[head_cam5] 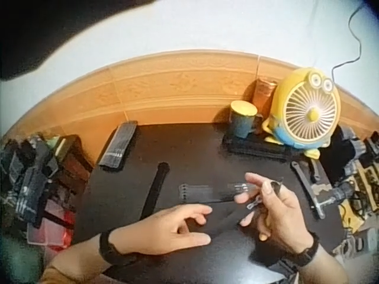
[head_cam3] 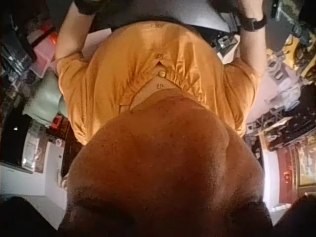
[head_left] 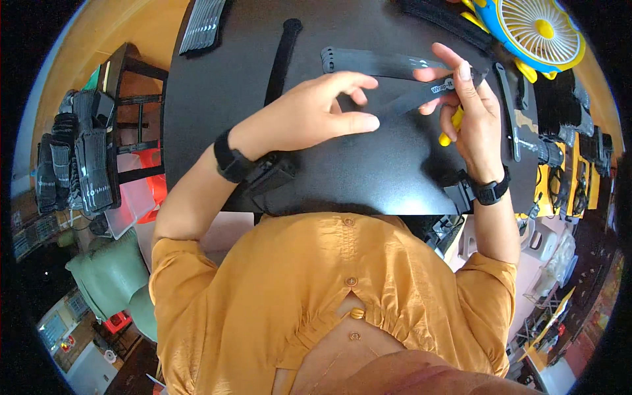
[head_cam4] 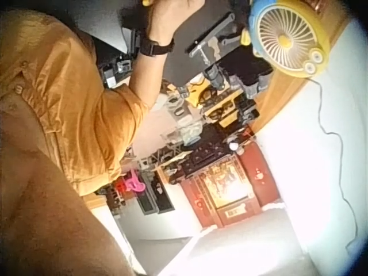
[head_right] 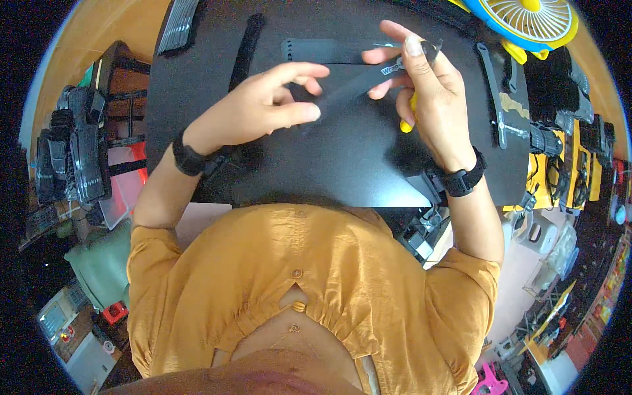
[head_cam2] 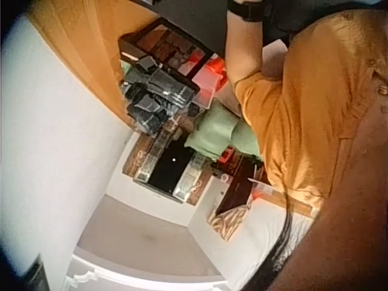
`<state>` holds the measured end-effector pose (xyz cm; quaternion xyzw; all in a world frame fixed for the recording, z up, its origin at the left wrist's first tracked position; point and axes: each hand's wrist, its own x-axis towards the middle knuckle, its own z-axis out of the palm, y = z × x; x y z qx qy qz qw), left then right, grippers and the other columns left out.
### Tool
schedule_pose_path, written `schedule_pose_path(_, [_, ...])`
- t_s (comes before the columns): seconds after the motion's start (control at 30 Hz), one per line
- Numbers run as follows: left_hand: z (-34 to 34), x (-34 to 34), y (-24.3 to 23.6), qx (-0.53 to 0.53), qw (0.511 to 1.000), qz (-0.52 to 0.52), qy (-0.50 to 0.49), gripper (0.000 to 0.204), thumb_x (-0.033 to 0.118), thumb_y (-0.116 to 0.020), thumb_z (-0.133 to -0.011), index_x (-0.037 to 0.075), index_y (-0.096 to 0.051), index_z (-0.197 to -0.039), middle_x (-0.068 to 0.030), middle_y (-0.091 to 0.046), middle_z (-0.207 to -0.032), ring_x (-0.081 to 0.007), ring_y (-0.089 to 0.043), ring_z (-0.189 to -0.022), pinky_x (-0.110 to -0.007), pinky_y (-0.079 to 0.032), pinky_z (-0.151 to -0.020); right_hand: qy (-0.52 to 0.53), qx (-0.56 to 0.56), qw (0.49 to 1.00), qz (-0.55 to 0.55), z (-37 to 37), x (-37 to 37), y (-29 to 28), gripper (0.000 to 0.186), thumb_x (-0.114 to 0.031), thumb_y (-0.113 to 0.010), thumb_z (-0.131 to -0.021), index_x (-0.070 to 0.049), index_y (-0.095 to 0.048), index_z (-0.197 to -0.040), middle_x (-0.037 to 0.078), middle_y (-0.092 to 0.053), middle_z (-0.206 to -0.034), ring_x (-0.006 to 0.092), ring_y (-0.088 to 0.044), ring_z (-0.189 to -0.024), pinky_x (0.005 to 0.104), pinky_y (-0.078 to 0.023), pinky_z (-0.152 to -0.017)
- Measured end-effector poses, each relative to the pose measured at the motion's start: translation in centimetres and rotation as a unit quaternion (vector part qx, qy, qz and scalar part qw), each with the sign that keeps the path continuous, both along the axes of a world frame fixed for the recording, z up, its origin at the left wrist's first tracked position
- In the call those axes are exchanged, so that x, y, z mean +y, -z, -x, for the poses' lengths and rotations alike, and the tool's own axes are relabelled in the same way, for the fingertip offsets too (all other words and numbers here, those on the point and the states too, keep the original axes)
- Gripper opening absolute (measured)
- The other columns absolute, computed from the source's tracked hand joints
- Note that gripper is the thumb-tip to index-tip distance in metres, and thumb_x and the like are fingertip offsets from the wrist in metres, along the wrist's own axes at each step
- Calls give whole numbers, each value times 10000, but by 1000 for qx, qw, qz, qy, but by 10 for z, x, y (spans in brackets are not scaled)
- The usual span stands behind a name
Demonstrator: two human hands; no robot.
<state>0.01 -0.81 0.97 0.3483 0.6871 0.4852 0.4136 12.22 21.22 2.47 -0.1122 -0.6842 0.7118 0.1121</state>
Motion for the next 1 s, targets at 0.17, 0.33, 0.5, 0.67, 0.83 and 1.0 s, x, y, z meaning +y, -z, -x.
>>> schedule_pose_path(0.17, [17,13,5,85,988,43,118,279,201,-636,-923,8,-610,-1123,-18,-615,-914,-76,-544,-780,-237,-460,-688,-7,5,1000,9,2,11,1,463,-367,-404,-1034,-36,-493,-1344,125,-664,-1102,102,-661,-719,149,-330,-393])
schedule_pose_path(0.33, [34,0,11,114,991,-14,64,221,220,-582,-951,16,-636,-1016,26,-600,-797,-43,-501,-718,-216,-409,-615,9,-140,987,-80,-1,41,3,319,-301,-612,-950,-52,-640,-1146,31,-681,-816,36,-573,-557,148,-318,-387])
schedule_pose_path(0.5, [45,-7,4,3,996,92,-20,204,238,-553,-959,61,-645,-915,52,-539,-644,-24,-411,-495,-177,-319,-445,-30,-207,977,-34,1,57,11,205,-263,-664,-917,-60,-664,-899,-16,-637,-710,15,-500,-487,157,-313,-392])
schedule_pose_path(0.67, [43,-4,15,85,988,102,-78,245,289,-626,-920,54,-653,-858,45,-537,-628,-32,-462,-505,-201,-355,-444,1,-254,959,-129,3,62,19,217,-288,-678,-904,-73,-660,-878,-29,-602,-684,16,-485,-513,167,-335,-440])
schedule_pose_path(0.83, [47,0,23,160,973,102,-131,300,329,-695,-872,35,-662,-822,37,-526,-592,-48,-478,-478,-227,-375,-435,34,-260,951,-162,4,68,22,204,-270,-700,-880,-72,-653,-858,-44,-560,-664,27,-458,-514,183,-338,-458])
schedule_pose_path(1.0, [50,2,35,280,950,66,-123,320,332,-697,-871,21,-660,-803,26,-515,-568,-57,-473,-461,-242,-382,-437,39,-276,944,-173,5,67,22,190,-249,-690,-879,-67,-648,-847,-41,-558,-664,28,-460,-513,186,-335,-451])
